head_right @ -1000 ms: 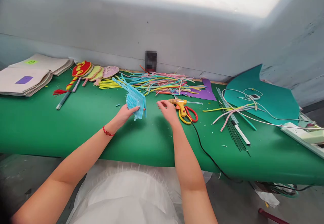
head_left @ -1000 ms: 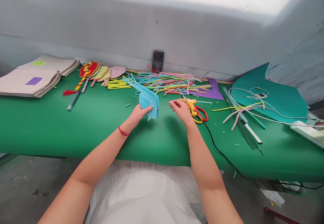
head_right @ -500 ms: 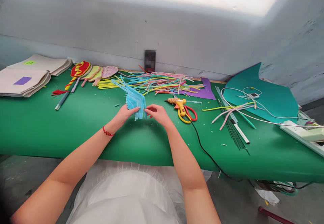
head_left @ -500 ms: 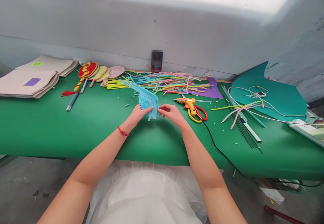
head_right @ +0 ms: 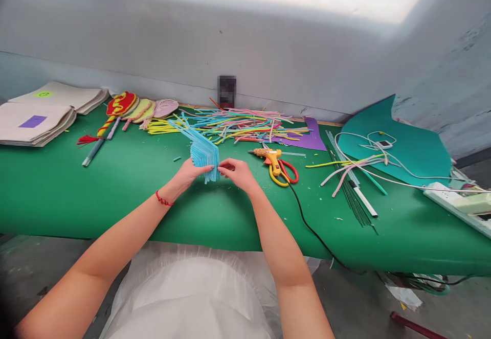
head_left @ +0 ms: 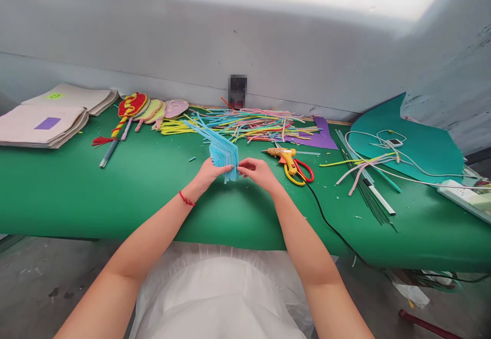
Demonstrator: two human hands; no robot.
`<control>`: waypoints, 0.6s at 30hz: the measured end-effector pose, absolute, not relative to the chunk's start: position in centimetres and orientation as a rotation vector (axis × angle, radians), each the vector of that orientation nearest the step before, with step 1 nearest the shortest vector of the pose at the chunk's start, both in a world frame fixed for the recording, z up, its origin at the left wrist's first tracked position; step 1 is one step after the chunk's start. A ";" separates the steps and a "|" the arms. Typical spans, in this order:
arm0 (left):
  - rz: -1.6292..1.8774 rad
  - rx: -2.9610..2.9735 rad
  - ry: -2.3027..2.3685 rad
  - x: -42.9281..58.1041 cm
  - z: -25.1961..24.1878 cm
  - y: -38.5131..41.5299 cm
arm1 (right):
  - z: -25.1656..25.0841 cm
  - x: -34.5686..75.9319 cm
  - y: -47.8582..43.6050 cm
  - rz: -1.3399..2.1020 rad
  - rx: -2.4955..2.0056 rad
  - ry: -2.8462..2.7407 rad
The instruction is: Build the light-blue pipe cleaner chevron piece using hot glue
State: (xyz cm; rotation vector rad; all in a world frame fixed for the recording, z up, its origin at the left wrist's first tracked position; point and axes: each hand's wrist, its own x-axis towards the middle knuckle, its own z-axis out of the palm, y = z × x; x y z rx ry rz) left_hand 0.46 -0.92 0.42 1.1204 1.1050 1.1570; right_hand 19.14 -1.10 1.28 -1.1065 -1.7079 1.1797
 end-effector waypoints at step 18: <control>1.184 1.126 1.132 0.6 0.4 -0.8 | 1.2 19.3 -0.9 1.025 -1.199 -1.824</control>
